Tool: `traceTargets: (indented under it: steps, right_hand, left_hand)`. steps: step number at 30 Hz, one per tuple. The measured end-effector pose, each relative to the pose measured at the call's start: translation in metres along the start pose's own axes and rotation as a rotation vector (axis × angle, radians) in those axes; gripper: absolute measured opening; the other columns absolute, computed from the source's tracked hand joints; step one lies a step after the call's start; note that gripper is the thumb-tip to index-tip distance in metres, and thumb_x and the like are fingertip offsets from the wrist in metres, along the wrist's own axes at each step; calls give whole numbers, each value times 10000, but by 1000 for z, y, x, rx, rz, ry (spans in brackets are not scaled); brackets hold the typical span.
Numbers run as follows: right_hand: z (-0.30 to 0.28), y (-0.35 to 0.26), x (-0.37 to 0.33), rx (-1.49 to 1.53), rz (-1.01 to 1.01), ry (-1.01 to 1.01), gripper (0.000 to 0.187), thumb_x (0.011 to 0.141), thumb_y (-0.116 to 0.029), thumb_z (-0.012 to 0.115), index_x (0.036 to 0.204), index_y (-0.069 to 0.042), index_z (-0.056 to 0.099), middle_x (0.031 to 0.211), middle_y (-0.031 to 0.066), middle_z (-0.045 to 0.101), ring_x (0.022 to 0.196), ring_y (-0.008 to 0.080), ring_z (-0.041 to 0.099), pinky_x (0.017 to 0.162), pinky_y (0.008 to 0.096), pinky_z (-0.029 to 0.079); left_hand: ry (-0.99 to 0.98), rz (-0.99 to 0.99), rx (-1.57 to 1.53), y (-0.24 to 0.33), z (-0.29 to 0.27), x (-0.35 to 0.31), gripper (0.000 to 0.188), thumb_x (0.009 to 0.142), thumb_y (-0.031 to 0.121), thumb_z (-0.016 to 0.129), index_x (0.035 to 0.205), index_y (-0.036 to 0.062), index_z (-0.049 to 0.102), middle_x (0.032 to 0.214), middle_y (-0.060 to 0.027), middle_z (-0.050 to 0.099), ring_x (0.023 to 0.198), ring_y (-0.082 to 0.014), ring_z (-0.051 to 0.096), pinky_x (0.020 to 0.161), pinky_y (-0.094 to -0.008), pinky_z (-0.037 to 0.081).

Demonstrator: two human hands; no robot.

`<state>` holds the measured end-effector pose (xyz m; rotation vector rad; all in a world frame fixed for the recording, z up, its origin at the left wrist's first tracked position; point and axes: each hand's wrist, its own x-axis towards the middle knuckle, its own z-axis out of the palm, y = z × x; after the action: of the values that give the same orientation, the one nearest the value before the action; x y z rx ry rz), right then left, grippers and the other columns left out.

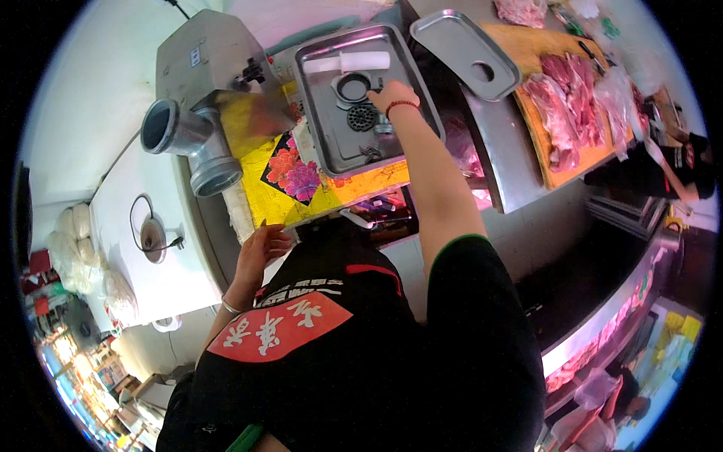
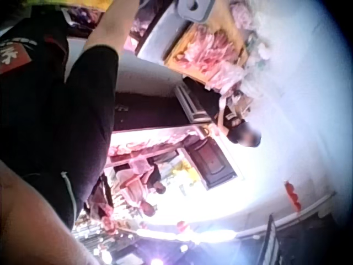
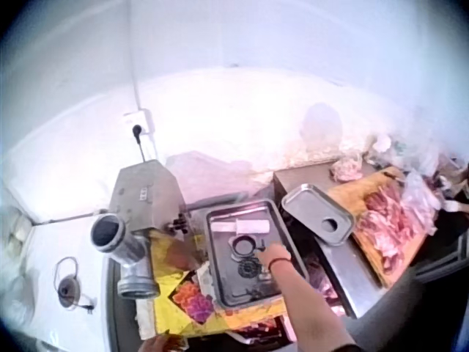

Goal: The person assembles a meat grinder by attaching the hopper, blade, and grinding plate, then secures the parts with a screw and places a tray underneath. They then pick up a metal bowl containing raw meat pieces and move it toward the grinder.

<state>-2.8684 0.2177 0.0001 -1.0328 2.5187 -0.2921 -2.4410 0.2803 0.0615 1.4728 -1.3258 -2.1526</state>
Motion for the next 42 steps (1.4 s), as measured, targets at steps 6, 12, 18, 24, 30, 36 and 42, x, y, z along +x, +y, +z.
traceTargets:
  steps: [6, 12, 18, 24, 30, 36, 42]
  right_hand:
    - [24, 0, 36, -16, -23, -143, 536, 769, -441, 646, 1081, -6, 673, 1136, 241, 631, 1086, 381, 597, 927, 412, 476]
    - [16, 20, 1, 739, 83, 178, 379, 795, -320, 598, 866, 46, 665, 765, 155, 665, 711, 216, 617, 690, 360, 493]
    - [1, 40, -51, 280, -261, 390, 364, 899, -305, 600, 868, 50, 672, 745, 98, 640, 664, 141, 571, 631, 302, 473]
    - [-22, 3, -154, 797, -359, 386, 248, 958, -190, 561, 1025, 32, 649, 771, 45, 599, 700, 87, 554, 616, 254, 484]
    - [-50, -45, -252, 1550, -335, 80, 232, 981, -161, 523, 1106, 18, 603, 886, 54, 624, 748, 99, 579, 696, 296, 557]
    - [-21, -90, -280, 1811, -339, -85, 237, 989, -160, 503, 1118, 22, 583, 914, 63, 620, 835, 150, 620, 787, 390, 578]
    - [17, -134, -297, 1946, -128, -132, 257, 993, -128, 487, 1184, 27, 559, 944, 91, 638, 857, 169, 631, 821, 349, 558]
  left_hand:
    - [-10, -26, -6, -7, -7, 0, 440, 1035, 361, 350, 1142, 7, 589, 962, -76, 640, 867, -155, 625, 784, -285, 499]
    - [4, -42, 22, -6, -13, -7, 451, 1035, 375, 340, 1155, 20, 593, 968, -69, 639, 880, -145, 620, 789, -280, 494]
    - [-122, -21, 55, -12, -9, 15, 446, 1034, 378, 345, 1167, 26, 584, 978, -58, 636, 886, -140, 617, 781, -273, 493]
    - [12, 292, -42, 13, -8, 21, 304, 1002, 227, 483, 1215, 19, 543, 1000, -70, 628, 909, -161, 627, 780, -274, 504]
    - [95, 676, 53, 80, -31, 32, 275, 969, 106, 544, 1218, -9, 521, 988, -79, 665, 864, -136, 654, 788, -262, 512]
    - [34, 593, 55, 83, -48, 21, 346, 965, 126, 552, 1286, 7, 502, 1082, -98, 657, 996, -154, 627, 863, -293, 508]
    - [-371, 195, -207, 59, -17, -11, 528, 984, 317, 524, 1405, 21, 402, 1249, -73, 569, 1082, -142, 575, 893, -289, 484]
